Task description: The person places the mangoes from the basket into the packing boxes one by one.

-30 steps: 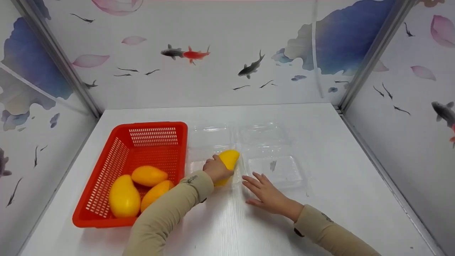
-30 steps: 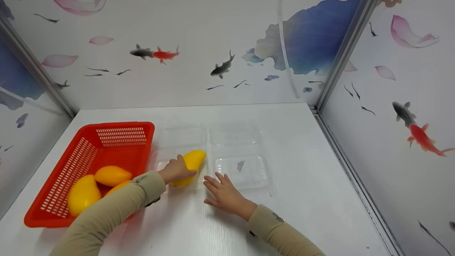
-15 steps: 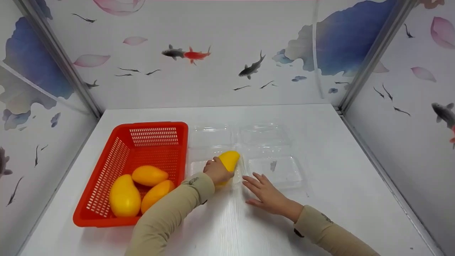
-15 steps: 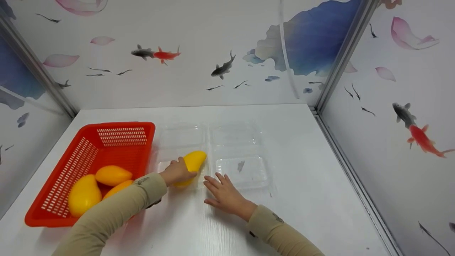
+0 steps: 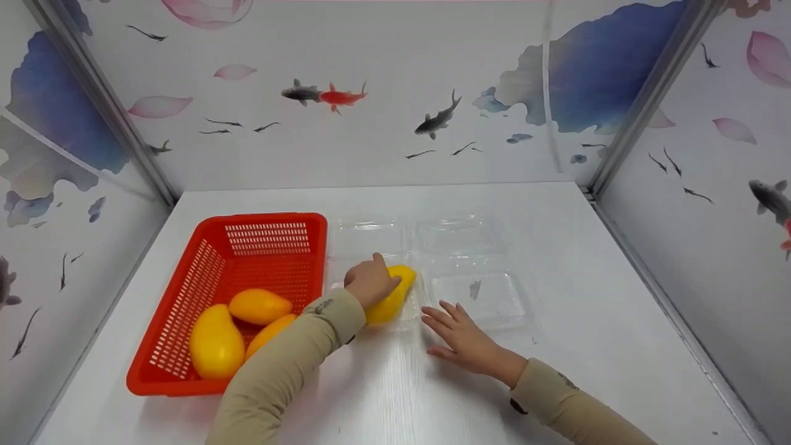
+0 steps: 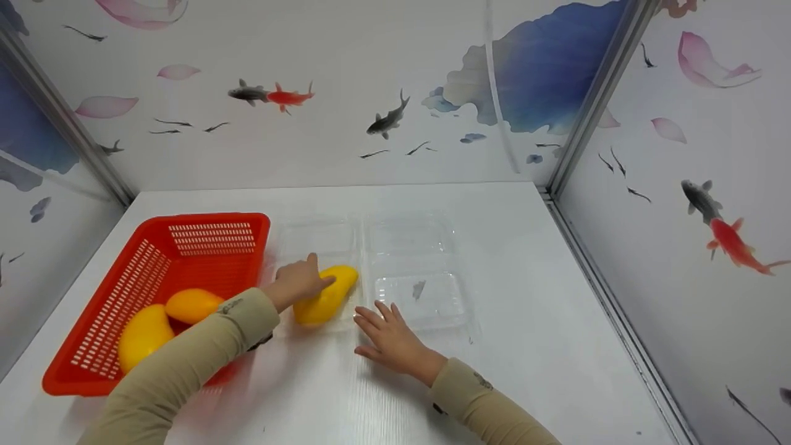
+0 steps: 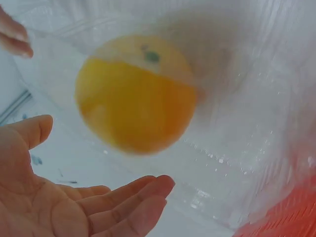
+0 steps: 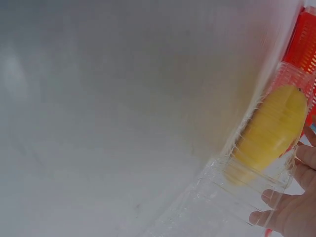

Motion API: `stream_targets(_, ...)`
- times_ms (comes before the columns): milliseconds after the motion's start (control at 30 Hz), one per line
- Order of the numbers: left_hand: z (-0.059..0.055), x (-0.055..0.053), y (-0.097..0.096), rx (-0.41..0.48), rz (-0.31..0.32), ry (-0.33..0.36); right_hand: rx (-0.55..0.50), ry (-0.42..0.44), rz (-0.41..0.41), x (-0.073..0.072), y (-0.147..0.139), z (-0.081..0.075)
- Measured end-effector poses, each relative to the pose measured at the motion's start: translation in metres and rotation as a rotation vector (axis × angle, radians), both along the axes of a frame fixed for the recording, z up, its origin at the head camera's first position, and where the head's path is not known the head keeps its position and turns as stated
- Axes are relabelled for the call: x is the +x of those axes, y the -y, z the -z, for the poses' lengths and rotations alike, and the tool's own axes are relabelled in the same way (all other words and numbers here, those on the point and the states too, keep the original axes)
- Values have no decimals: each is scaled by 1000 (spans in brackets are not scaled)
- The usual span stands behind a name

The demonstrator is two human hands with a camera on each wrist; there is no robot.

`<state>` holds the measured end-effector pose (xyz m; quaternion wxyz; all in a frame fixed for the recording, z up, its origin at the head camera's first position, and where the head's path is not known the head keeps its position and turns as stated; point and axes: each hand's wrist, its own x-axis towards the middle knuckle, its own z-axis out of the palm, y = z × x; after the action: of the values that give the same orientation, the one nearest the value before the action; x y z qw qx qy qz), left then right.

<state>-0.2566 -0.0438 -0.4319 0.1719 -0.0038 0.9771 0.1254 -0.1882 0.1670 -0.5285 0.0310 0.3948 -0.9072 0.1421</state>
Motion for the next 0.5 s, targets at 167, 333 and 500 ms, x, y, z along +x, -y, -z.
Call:
stream_targets(167, -28, -18, 24, -45, 63, -129, -1, 10, 8, 1, -1, 0)
stream_targets(333, -48, -29, 73, -51, 235, -255, -9, -4, 0, 2, -2, -1)
stream_targets(500, -39, -36, 126, -21, 251, -149, 1, -7, 4, 2, -3, 0)
